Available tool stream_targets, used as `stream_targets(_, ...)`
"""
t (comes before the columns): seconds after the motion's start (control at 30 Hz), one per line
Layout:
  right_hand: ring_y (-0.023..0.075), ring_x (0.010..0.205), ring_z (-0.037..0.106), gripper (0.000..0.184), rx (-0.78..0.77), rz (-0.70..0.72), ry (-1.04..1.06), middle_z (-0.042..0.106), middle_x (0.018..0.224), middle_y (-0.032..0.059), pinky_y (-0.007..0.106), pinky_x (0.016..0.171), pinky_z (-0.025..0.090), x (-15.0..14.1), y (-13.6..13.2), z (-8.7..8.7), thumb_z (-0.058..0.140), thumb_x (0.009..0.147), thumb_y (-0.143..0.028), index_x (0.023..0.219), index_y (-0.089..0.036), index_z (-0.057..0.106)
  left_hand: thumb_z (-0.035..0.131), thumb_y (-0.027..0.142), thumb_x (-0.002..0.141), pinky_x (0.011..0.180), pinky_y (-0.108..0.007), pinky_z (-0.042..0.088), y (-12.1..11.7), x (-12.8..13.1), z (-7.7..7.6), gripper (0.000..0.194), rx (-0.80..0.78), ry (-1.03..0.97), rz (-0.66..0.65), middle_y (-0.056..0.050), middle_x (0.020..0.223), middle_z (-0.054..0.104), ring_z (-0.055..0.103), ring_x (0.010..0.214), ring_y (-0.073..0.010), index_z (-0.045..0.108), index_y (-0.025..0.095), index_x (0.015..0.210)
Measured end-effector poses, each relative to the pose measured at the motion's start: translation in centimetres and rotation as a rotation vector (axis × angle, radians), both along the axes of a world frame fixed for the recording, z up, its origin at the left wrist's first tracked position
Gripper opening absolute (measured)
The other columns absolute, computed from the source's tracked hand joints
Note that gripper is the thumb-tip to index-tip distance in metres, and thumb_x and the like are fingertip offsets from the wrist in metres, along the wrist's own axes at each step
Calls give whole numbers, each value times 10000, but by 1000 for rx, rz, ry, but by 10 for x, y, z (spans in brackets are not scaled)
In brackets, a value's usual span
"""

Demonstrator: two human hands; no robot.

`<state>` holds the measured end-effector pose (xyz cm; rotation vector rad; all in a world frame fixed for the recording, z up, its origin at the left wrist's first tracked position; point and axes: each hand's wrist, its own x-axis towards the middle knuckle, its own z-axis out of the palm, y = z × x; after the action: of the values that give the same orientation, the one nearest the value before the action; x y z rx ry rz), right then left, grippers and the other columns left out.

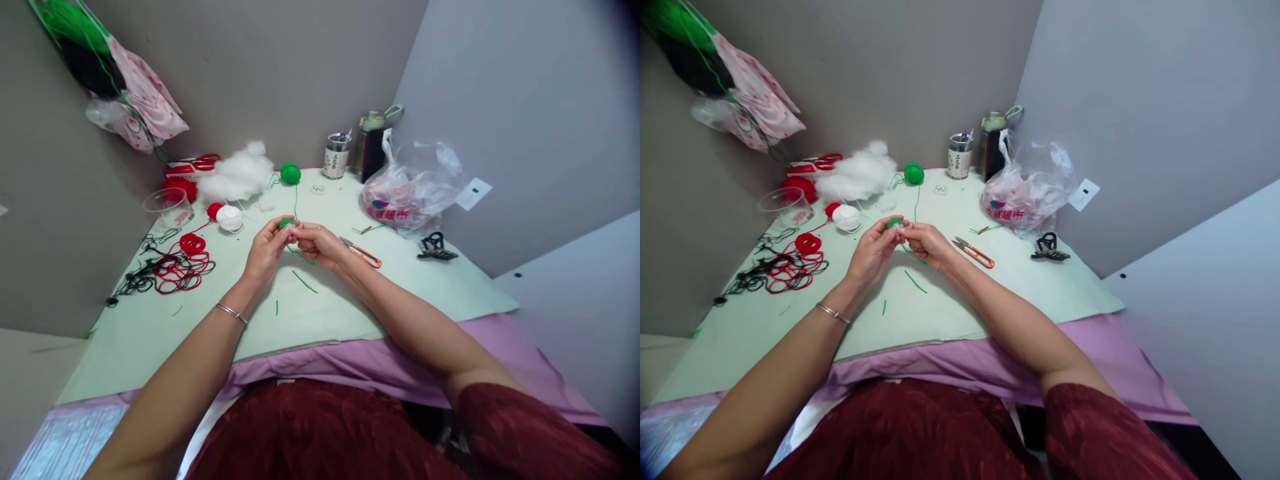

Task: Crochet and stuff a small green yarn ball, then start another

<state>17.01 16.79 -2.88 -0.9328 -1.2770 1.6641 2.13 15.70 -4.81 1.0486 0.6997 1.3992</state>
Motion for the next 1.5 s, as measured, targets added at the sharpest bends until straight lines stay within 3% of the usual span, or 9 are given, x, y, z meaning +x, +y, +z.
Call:
stream_targets(0.17,88,502,187,302,96,-73,-117,275,526,-110,246,482,160,-8,-2,-7,713,784,-465,733,-209,561,836,248,753,761,-261,540,4,-2,-4,299,-21,19,67,-35,908,754,601,684,-104,762,176,1034)
stream_targets(0.53,177,708,432,181,434,-245,-543,499,674,-23,294,705,289,-33,-25,-9,577,940,-246,761,-235,553,720,237,776,701,-256,513,9,-2,-16,153,-23,115,253,-6,821,702,619,702,-130,709,184,920)
stream_targets(0.67,170,729,524,107,498,-122,-592,599,730,-14,272,719,347,-14,-16,2,599,944,-264,894,-227,686,696,213,796,776,-272,530,12,-13,-10,123,24,153,306,-2,817,701,654,779,-153,704,193,917)
stream_targets(0.73,161,695,569,226,512,-66,-586,653,770,-6,267,705,398,5,-6,9,543,986,-326,1062,-218,726,683,209,816,867,-292,544,13,-19,-5,119,50,156,319,0,817,703,684,850,-164,696,201,934)
stream_targets(0.83,143,686,626,318,585,-196,-798,743,993,44,278,735,458,33,8,17,517,996,-319,1230,-207,701,674,242,852,934,-343,571,11,-24,1,114,67,143,295,2,833,694,729,875,-173,662,208,960)
stream_targets(1.0,213,833,665,238,566,-240,-1076,775,878,64,322,814,420,49,16,14,555,956,-198,1071,-209,764,654,255,886,796,-323,632,9,-26,5,119,80,114,280,14,886,644,699,669,-110,608,212,987)
stream_targets(1.2,338,1088,675,175,475,-231,-1336,780,1091,191,410,921,407,52,17,6,616,915,-174,992,-168,773,610,173,879,518,-199,535,10,-26,8,101,103,122,282,29,865,621,436,452,-24,612,211,973)
stream_targets(1.37,349,1103,664,184,423,-176,-1328,772,1111,204,421,929,412,52,19,-1,644,826,-86,944,-155,766,621,175,874,531,-222,566,2,-13,3,116,101,196,184,18,846,657,488,453,-35,646,194,986)
stream_targets(1.5,283,954,652,150,421,-148,-1151,750,930,134,374,858,411,47,20,2,633,788,-63,854,-159,727,623,184,881,590,-249,611,1,-8,-2,146,96,230,158,33,839,657,538,469,-42,604,202,1025)
